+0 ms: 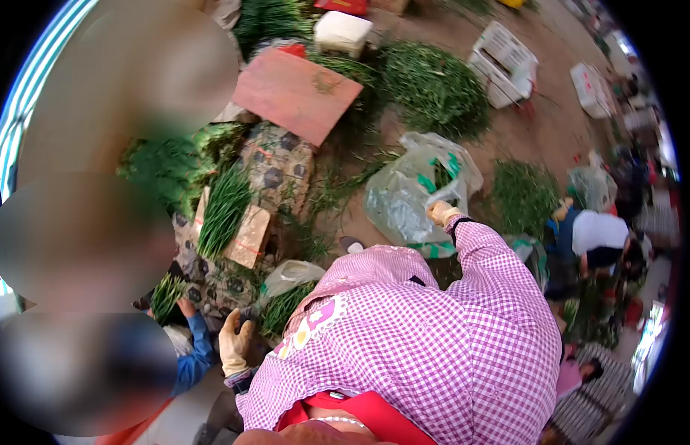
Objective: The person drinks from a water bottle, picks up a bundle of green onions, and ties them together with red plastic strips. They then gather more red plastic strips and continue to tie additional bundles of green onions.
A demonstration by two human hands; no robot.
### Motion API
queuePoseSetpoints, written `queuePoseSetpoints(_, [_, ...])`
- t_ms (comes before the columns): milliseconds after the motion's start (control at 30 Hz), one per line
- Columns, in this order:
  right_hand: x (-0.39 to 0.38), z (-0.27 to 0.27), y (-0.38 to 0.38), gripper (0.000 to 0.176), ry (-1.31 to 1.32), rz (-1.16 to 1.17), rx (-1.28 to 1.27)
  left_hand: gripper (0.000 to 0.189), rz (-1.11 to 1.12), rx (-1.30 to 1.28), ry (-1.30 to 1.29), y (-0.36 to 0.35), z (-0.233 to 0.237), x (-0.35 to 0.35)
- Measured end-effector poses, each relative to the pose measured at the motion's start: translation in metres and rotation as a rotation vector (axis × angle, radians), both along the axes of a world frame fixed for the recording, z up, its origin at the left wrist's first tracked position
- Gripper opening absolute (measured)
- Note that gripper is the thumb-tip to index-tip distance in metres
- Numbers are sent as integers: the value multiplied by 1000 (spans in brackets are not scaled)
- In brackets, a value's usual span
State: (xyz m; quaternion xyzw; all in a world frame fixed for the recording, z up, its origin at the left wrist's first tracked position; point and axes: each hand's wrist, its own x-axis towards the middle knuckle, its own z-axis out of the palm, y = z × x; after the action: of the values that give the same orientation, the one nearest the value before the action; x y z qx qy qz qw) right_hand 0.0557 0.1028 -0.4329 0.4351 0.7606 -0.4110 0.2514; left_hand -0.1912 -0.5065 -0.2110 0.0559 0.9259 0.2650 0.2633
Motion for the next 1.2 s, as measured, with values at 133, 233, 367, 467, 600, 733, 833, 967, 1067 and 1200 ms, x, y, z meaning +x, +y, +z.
queuePoseSetpoints(133, [72, -30, -35, 25, 25, -71, 5, 50, -111, 36, -106, 7, -35, -21])
queuePoseSetpoints(233, [85, 26, -70, 23, -36, -202, -125, 50, -231, 2, -97, 9, -71, -38])
queuePoseSetpoints(367, [113, 19, -98, 23, -39, -283, -193, 51, -313, 99, -96, 31, -102, -51])
queuePoseSetpoints(467, [120, 22, -111, 22, -12, -324, -198, 50, -404, 43, -127, 71, -65, -53])
queuePoseSetpoints(600, [128, 17, -120, 21, 72, -418, -224, 50, -442, 42, -164, 97, -55, -54])
queuePoseSetpoints(733, [134, 9, -99, 21, 67, -443, -271, 52, -443, -86, -160, 137, -44, -53])
queuePoseSetpoints(833, [138, 7, -86, 23, 57, -469, -250, 53, -518, -89, -93, 171, -41, -48])
queuePoseSetpoints(967, [158, -8, -62, 26, 138, -518, -199, 54, -634, -126, -87, 234, -33, -39])
queuePoseSetpoints(1067, [177, -18, -55, 26, 137, -471, -207, 54, -687, -56, -106, 269, -28, -34])
queuePoseSetpoints(1200, [191, -3, -55, 24, 43, -479, -194, 53, -762, -17, -171, 280, -38, -34])
